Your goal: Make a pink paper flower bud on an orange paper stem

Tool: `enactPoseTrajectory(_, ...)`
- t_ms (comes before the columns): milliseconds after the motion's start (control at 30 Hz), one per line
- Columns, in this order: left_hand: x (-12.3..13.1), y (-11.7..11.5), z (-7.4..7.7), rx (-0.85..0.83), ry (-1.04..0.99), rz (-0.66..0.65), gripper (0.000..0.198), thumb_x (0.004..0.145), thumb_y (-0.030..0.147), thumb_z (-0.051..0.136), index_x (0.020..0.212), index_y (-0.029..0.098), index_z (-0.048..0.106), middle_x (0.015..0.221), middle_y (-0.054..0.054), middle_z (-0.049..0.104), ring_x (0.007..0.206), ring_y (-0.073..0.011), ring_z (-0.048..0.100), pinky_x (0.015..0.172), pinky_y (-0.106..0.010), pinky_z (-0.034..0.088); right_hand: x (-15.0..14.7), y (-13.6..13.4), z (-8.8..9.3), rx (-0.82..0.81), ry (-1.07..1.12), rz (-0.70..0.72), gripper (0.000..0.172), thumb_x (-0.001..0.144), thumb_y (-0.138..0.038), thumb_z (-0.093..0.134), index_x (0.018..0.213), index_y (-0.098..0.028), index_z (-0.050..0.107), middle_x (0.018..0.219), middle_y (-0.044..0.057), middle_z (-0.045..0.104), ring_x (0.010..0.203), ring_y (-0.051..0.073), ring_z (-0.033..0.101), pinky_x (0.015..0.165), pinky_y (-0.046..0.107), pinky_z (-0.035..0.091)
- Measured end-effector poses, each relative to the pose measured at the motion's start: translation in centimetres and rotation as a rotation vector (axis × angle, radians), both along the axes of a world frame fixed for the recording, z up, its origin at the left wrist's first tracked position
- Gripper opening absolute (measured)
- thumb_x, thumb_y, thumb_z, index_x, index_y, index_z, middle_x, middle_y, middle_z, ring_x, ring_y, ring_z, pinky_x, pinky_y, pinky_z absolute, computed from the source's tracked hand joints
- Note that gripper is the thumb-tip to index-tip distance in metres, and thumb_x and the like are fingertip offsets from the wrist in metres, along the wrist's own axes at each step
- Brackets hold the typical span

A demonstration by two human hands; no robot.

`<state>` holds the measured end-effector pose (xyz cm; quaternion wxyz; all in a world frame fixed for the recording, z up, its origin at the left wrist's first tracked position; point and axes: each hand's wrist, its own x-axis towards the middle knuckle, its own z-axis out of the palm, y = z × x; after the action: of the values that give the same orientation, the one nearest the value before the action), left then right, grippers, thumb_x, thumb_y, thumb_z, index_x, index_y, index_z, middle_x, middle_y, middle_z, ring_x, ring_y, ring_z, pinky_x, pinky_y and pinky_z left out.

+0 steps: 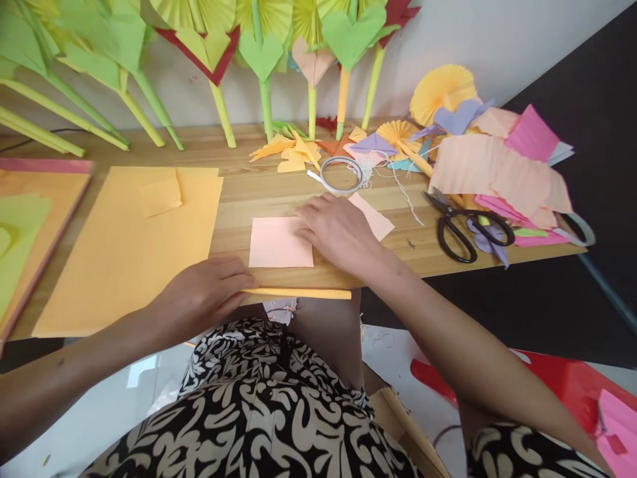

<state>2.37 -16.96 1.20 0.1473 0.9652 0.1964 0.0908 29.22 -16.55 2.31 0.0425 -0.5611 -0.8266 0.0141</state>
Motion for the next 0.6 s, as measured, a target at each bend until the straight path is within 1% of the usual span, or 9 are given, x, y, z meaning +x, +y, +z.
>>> enactPoseTrajectory(67,-0.3,0.2,0.2,0.010,-0.008,0.007,0.029,0.099,0.015,0.040,0.089,0.013,0.067,0.085,-0.008,0.066,0.077,-0.0207,0.061,0.063,-0.032,0.047,-0.7,1.5,0.1,-0.092,-0.011,-0.042,0.019,0.093,-0.027,0.061,0.107,-0.016,0.070,0.107,0.012,0.072,0.100,0.027,0.062,0.081,0.036,0.041)
enactPoseTrajectory(167,-1.3,1.0,0.1,0.065,-0.026,0.071,0.027,0.099,0.016,0.041,0.091,0.013,0.067,0.086,-0.009,0.067,0.078,-0.0223,0.062,0.064,-0.033,0.048,-1.1,2.6,0.5,-0.200,-0.026,-0.093,0.014,0.091,-0.027,0.061,0.098,-0.018,0.069,0.096,0.009,0.072,0.088,0.024,0.063,0.073,0.034,0.039)
enactPoseTrajectory(267,-2.1,1.7,-0.3,0.122,-0.057,0.108,0.020,0.098,0.018,0.047,0.096,0.014,0.067,0.091,-0.010,0.069,0.083,-0.0237,0.062,0.069,-0.036,0.050,-1.2,2.6,0.8,-0.243,-0.007,-0.115,0.010,0.088,-0.027,0.060,0.087,-0.019,0.065,0.092,0.007,0.070,0.082,0.022,0.061,0.067,0.031,0.036)
enactPoseTrajectory(367,-2.0,2.1,-0.4,0.103,-0.144,0.114,0.016,0.097,0.025,0.055,0.105,0.015,0.066,0.103,-0.011,0.069,0.093,-0.0252,0.063,0.077,-0.039,0.053,-1.6,2.2,1.1,-0.268,0.163,-0.229,0.007,0.085,-0.024,0.060,0.089,-0.020,0.063,0.087,0.004,0.070,0.075,0.019,0.060,0.063,0.029,0.035)
enactPoseTrajectory(433,-1.4,2.4,-0.2,0.104,-0.219,0.150,0.026,0.096,0.032,0.059,0.114,0.015,0.063,0.111,-0.013,0.069,0.098,-0.0270,0.063,0.081,-0.041,0.055,-2.2,1.9,1.5,-0.244,0.310,-0.270,0.015,0.083,-0.023,0.061,0.098,-0.021,0.062,0.081,0.001,0.068,0.069,0.017,0.059,0.063,0.029,0.038)
enactPoseTrajectory(500,-0.4,2.7,0.1,0.093,-0.288,0.207,0.043,0.092,0.039,0.064,0.127,0.014,0.057,0.122,-0.016,0.066,0.107,-0.0305,0.063,0.087,-0.046,0.055,-3.0,1.8,2.1,-0.177,0.408,-0.252,0.026,0.083,-0.023,0.061,0.109,-0.022,0.060,0.078,-0.001,0.066,0.067,0.017,0.059,0.064,0.030,0.041)
enactPoseTrajectory(533,0.2,2.9,0.2,0.057,-0.317,0.234,0.054,0.090,0.040,0.068,0.134,0.015,0.052,0.128,-0.017,0.064,0.114,-0.0326,0.061,0.093,-0.049,0.054,-3.5,1.7,2.5,-0.141,0.443,-0.237,0.030,0.084,-0.023,0.061,0.114,-0.022,0.059,0.077,-0.001,0.065,0.068,0.017,0.060,0.066,0.030,0.042)
enactPoseTrajectory(600,1.4,3.3,0.4,-0.101,-0.392,0.268,0.072,0.083,0.038,0.076,0.144,0.019,0.043,0.141,-0.018,0.056,0.128,-0.0356,0.054,0.103,-0.054,0.048,-4.5,1.6,3.3,-0.100,0.532,-0.199,0.035,0.087,-0.026,0.059,0.122,-0.024,0.056,0.079,-0.001,0.064,0.071,0.017,0.061,0.067,0.031,0.045)
